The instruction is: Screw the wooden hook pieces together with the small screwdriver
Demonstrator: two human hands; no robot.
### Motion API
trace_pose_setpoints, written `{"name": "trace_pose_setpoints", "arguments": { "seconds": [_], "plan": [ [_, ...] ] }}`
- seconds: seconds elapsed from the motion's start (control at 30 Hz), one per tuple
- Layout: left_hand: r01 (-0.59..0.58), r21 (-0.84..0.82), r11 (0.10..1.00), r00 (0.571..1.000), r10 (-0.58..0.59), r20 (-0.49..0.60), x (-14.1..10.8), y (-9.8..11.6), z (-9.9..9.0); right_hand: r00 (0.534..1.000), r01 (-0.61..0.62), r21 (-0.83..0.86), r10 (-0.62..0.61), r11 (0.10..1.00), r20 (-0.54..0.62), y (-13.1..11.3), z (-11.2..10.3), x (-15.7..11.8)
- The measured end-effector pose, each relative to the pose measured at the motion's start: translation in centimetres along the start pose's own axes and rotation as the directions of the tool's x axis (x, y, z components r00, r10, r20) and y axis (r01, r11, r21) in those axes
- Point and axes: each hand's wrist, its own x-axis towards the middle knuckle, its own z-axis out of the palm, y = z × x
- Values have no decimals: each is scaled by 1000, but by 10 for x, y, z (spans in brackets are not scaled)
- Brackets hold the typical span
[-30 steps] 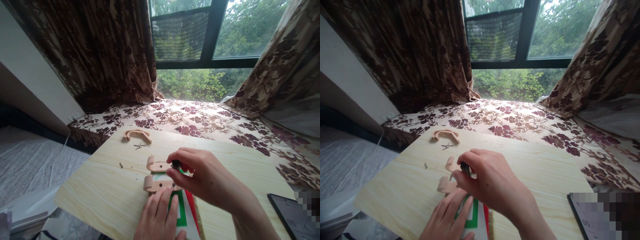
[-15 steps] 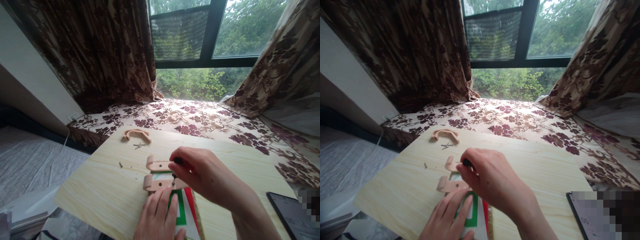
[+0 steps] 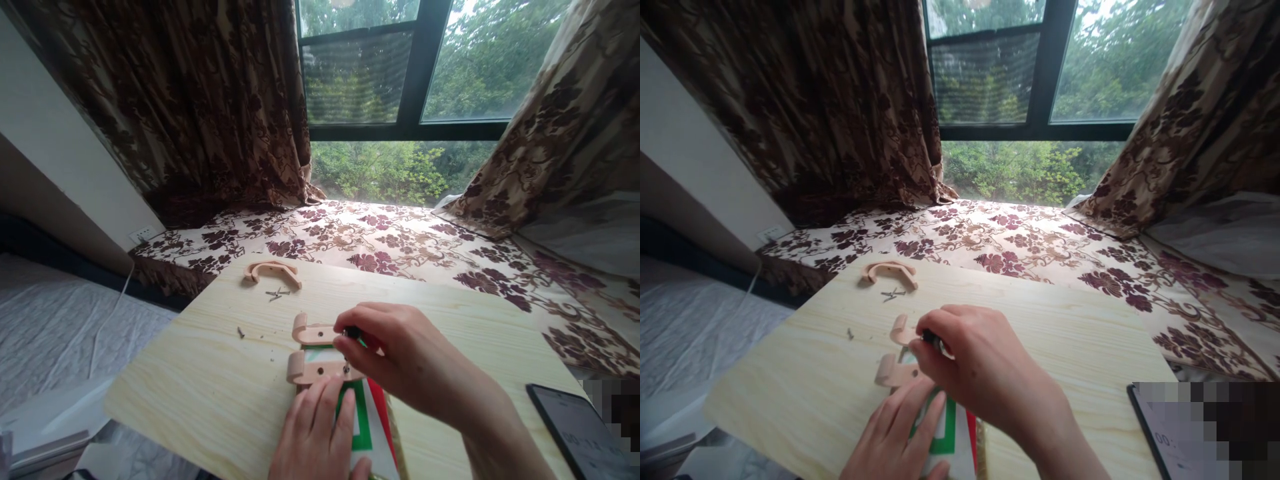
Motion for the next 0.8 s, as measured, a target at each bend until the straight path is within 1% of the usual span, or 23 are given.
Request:
{"name": "trace_pose_setpoints", "arguments": {
  "seconds": [0.1, 0.13, 0.2, 0.23, 0.27, 0.33, 0.4, 0.47, 0.53, 0.6, 0.67, 0.73, 0.8],
  "plan": [
    [1, 2, 1000, 999, 0, -44, 3, -2, -2, 996, 24, -16, -23, 1000, 86, -7, -6, 0],
    [-15, 9, 1000, 999, 15, -45, 6, -4, -4, 993, 29, -31, -25, 999, 114, -9, -8, 1],
    [-82, 35, 996, 996, 83, -18, 11, -10, -10, 988, 27, -85, -14, 996, 151, -12, -12, 3],
    [-170, 48, 984, 984, 167, 56, 14, -13, -13, 987, 18, -123, 2, 992, 161, -13, -14, 5],
    [-220, 54, 974, 973, 214, 91, 17, -17, -16, 985, 7, -165, 21, 986, 170, -14, -15, 6],
    [-255, 54, 965, 964, 250, 88, 20, -23, -20, 981, -8, -253, 56, 967, 184, -15, -17, 8],
    [-265, 46, 963, 963, 262, 66, 21, -26, -21, 976, -6, -342, 79, 940, 201, -18, -19, 11],
    [-262, 41, 964, 964, 260, 50, 21, -28, -20, 971, 37, -423, 68, 906, 231, -23, -22, 14],
    [-256, 39, 966, 966, 255, 31, 20, -28, -19, 955, 114, -469, 34, 876, 294, -29, -26, 18],
    [-262, 39, 964, 965, 262, 10, 19, -29, -17, 924, 197, -465, -4, 863, 383, -34, -29, 22],
    [-272, 44, 961, 962, 273, -1, 17, -30, -15, 890, 253, -452, -23, 856, 455, -37, -30, 26],
    [-277, 46, 960, 961, 277, 13, 15, -32, -13, 873, 290, -463, -33, 838, 487, -36, -29, 29],
    [-289, 37, 957, 957, 287, 42, 13, -33, -10, 876, 293, -494, -23, 818, 482, -33, -26, 31]
  ]
}}
